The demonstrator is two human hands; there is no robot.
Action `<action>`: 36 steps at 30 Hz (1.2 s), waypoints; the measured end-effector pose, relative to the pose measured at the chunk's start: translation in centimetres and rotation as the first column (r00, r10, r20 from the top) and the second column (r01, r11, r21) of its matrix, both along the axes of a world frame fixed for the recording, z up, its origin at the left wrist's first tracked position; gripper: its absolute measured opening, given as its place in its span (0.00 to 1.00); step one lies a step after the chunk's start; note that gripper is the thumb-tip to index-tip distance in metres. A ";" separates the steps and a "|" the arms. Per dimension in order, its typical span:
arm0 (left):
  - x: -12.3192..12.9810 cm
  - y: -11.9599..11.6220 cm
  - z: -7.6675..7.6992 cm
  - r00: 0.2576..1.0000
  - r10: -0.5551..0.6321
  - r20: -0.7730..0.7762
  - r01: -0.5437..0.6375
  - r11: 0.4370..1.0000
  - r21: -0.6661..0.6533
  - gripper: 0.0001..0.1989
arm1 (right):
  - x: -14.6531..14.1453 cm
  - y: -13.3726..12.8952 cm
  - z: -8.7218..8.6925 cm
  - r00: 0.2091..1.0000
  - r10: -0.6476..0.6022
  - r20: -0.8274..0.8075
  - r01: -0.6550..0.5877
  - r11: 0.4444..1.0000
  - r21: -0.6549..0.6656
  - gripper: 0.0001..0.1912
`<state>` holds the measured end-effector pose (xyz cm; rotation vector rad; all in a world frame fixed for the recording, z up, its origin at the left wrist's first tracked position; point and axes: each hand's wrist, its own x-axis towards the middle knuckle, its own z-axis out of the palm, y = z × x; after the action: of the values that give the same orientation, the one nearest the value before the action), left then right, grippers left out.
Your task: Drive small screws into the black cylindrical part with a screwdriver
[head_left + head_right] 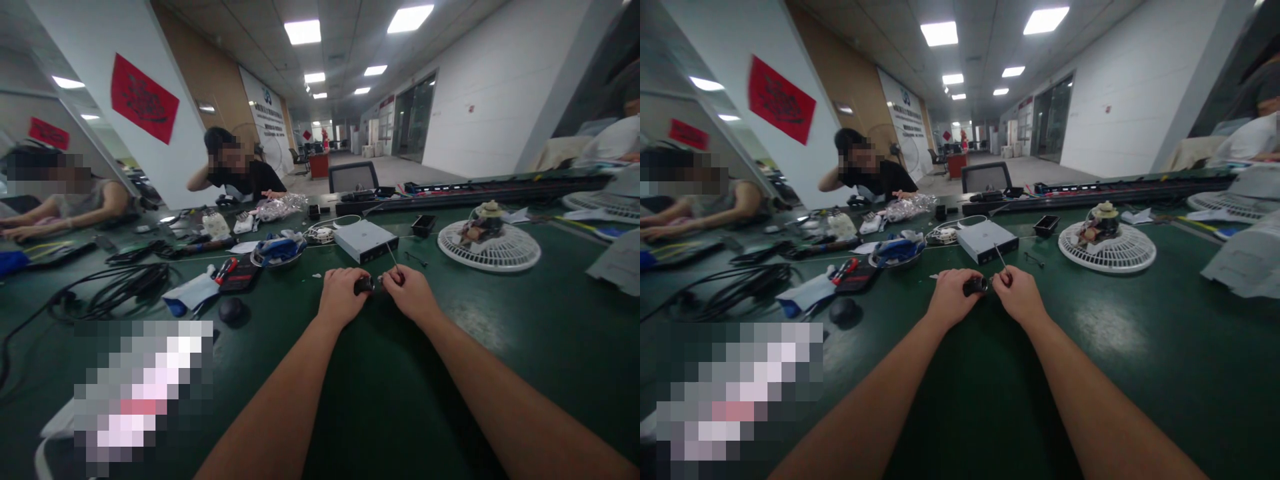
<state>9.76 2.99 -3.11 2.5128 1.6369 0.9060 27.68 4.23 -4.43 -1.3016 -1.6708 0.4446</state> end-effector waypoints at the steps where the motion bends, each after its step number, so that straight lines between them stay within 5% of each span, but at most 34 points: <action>1: 0.0 0.0 0.0 1.000 -0.001 0.001 0.001 1.000 -0.002 0.13 | 0.0 0.0 -0.1 0.999 0.026 -0.028 -0.027 0.999 -0.020 0.18; 9: -0.1 0.2 -0.2 0.999 -0.035 0.011 0.035 0.999 0.018 0.13 | 0.3 0.4 -0.6 0.962 0.155 -0.224 -0.179 0.980 -0.089 0.22; 22: 0.0 0.0 0.0 0.997 -0.066 0.028 0.066 0.998 0.017 0.14 | 0.1 0.2 -0.7 0.901 0.260 -0.348 -0.281 0.960 -0.011 0.21; 36: -0.2 -0.3 0.2 0.983 -0.183 0.003 0.183 0.982 -0.042 0.16 | 0.2 0.4 -0.6 0.991 0.116 -0.069 -0.121 0.990 -0.077 0.20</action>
<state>9.55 2.70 -2.94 2.5821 1.3799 0.8420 27.83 4.63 -5.07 -1.2374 -1.6971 0.6247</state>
